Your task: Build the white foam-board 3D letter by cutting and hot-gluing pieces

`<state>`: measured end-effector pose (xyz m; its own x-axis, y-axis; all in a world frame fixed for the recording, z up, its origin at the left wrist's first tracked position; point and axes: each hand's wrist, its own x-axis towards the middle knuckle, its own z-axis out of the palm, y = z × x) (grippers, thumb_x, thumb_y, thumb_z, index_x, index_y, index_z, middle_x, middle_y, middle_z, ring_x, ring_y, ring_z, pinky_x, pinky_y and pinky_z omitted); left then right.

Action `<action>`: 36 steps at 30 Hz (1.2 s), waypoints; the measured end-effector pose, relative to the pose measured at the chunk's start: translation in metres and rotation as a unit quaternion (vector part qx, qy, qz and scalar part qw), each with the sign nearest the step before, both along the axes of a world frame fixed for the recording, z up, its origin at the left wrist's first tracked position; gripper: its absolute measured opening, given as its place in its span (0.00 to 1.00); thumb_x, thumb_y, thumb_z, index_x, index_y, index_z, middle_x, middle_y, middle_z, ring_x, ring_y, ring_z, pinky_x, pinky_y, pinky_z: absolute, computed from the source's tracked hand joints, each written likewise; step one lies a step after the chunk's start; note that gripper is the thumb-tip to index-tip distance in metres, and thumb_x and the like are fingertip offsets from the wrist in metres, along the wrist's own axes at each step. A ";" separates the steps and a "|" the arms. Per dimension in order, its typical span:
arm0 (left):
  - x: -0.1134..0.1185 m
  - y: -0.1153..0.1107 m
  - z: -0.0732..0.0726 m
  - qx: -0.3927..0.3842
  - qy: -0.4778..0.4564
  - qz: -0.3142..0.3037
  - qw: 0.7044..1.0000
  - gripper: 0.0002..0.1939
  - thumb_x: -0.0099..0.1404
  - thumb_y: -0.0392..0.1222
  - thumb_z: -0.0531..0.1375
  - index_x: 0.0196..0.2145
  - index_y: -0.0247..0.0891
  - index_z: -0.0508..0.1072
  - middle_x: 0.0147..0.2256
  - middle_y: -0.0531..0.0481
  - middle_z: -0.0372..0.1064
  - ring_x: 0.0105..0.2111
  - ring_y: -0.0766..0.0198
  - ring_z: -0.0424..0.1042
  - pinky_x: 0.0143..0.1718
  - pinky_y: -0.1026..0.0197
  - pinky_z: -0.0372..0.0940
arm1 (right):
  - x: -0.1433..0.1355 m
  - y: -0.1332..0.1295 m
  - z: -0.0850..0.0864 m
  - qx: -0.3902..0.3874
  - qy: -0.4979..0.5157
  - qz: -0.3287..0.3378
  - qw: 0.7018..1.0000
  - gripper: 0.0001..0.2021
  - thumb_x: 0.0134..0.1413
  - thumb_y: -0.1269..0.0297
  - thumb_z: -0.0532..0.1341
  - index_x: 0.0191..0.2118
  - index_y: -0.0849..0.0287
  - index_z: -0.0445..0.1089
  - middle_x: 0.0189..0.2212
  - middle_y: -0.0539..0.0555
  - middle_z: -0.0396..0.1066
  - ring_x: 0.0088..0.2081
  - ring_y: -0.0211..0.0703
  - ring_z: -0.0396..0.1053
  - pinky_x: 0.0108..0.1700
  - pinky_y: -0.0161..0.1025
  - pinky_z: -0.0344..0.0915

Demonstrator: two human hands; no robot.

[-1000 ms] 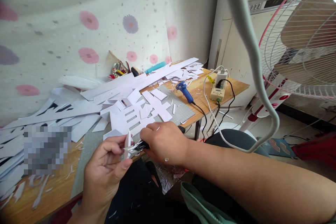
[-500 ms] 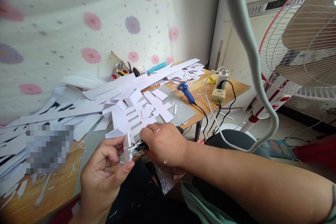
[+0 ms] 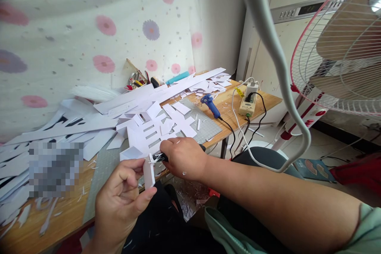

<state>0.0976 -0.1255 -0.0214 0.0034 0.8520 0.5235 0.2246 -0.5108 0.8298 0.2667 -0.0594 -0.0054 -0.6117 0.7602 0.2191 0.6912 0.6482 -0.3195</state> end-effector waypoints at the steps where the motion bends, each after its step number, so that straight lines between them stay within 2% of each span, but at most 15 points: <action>1: 0.000 -0.001 0.000 0.000 -0.004 0.002 1.000 0.16 0.52 0.33 0.67 0.26 0.40 0.59 0.41 0.51 0.69 0.41 0.67 0.71 0.43 0.68 0.66 | -0.001 0.000 0.000 0.000 -0.001 0.002 1.000 0.10 0.55 0.63 0.60 0.41 0.62 0.67 0.37 0.56 0.73 0.38 0.47 0.71 0.36 0.38 0.61; 6: 0.003 -0.007 0.003 0.019 0.032 -0.032 0.999 0.16 0.52 0.36 0.67 0.27 0.40 0.60 0.40 0.50 0.69 0.40 0.66 0.71 0.40 0.67 0.67 | -0.004 0.008 -0.003 -0.016 -0.011 -0.049 0.999 0.08 0.56 0.65 0.58 0.40 0.61 0.68 0.36 0.58 0.74 0.37 0.48 0.72 0.34 0.38 0.58; 9: 0.002 -0.007 0.003 0.029 0.063 -0.015 0.997 0.17 0.52 0.34 0.67 0.28 0.41 0.59 0.41 0.50 0.68 0.41 0.64 0.70 0.42 0.65 0.67 | -0.003 0.010 -0.003 -0.030 0.014 -0.065 0.997 0.06 0.56 0.66 0.57 0.39 0.61 0.67 0.34 0.57 0.74 0.36 0.47 0.71 0.34 0.38 0.58; 13: -0.004 -0.003 0.000 0.030 0.066 0.024 0.997 0.17 0.53 0.32 0.66 0.27 0.41 0.58 0.41 0.50 0.68 0.42 0.63 0.71 0.42 0.64 0.67 | 0.000 -0.001 -0.004 -0.023 0.056 -0.002 0.998 0.06 0.52 0.68 0.60 0.37 0.62 0.67 0.33 0.56 0.73 0.35 0.45 0.70 0.35 0.37 0.59; 18: -0.008 0.001 -0.001 0.035 0.059 0.035 0.997 0.17 0.53 0.32 0.66 0.27 0.41 0.58 0.40 0.49 0.68 0.41 0.62 0.71 0.40 0.62 0.67 | 0.004 -0.014 -0.008 0.022 0.103 0.076 0.991 0.09 0.46 0.70 0.61 0.36 0.62 0.68 0.30 0.55 0.71 0.31 0.43 0.68 0.32 0.36 0.60; 27: -0.005 -0.002 0.002 0.034 0.063 0.020 0.997 0.17 0.53 0.33 0.66 0.27 0.41 0.58 0.41 0.49 0.68 0.42 0.62 0.70 0.41 0.63 0.67 | 0.006 -0.011 -0.013 0.093 0.138 0.069 0.984 0.07 0.44 0.70 0.61 0.34 0.61 0.68 0.27 0.53 0.70 0.28 0.42 0.66 0.29 0.36 0.57; 31: -0.002 -0.003 0.003 0.043 0.071 0.018 0.996 0.17 0.53 0.33 0.66 0.27 0.41 0.59 0.41 0.49 0.68 0.41 0.63 0.69 0.40 0.64 0.67 | 0.007 -0.010 -0.014 0.096 0.133 0.056 0.985 0.08 0.44 0.71 0.61 0.34 0.61 0.68 0.27 0.53 0.70 0.28 0.42 0.67 0.30 0.36 0.57; 36: -0.005 0.000 0.001 0.034 0.058 0.023 0.997 0.17 0.53 0.33 0.66 0.27 0.41 0.58 0.40 0.48 0.68 0.41 0.61 0.70 0.39 0.62 0.68 | 0.009 -0.015 -0.013 0.072 0.120 0.080 0.987 0.06 0.47 0.67 0.61 0.34 0.60 0.68 0.28 0.53 0.70 0.28 0.41 0.66 0.29 0.35 0.57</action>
<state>0.0930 -0.1259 -0.0201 0.0284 0.8152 0.5785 0.3422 -0.5517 0.7606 0.2759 -0.0739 -0.0179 -0.6382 0.6091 0.4709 0.4927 0.7931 -0.3582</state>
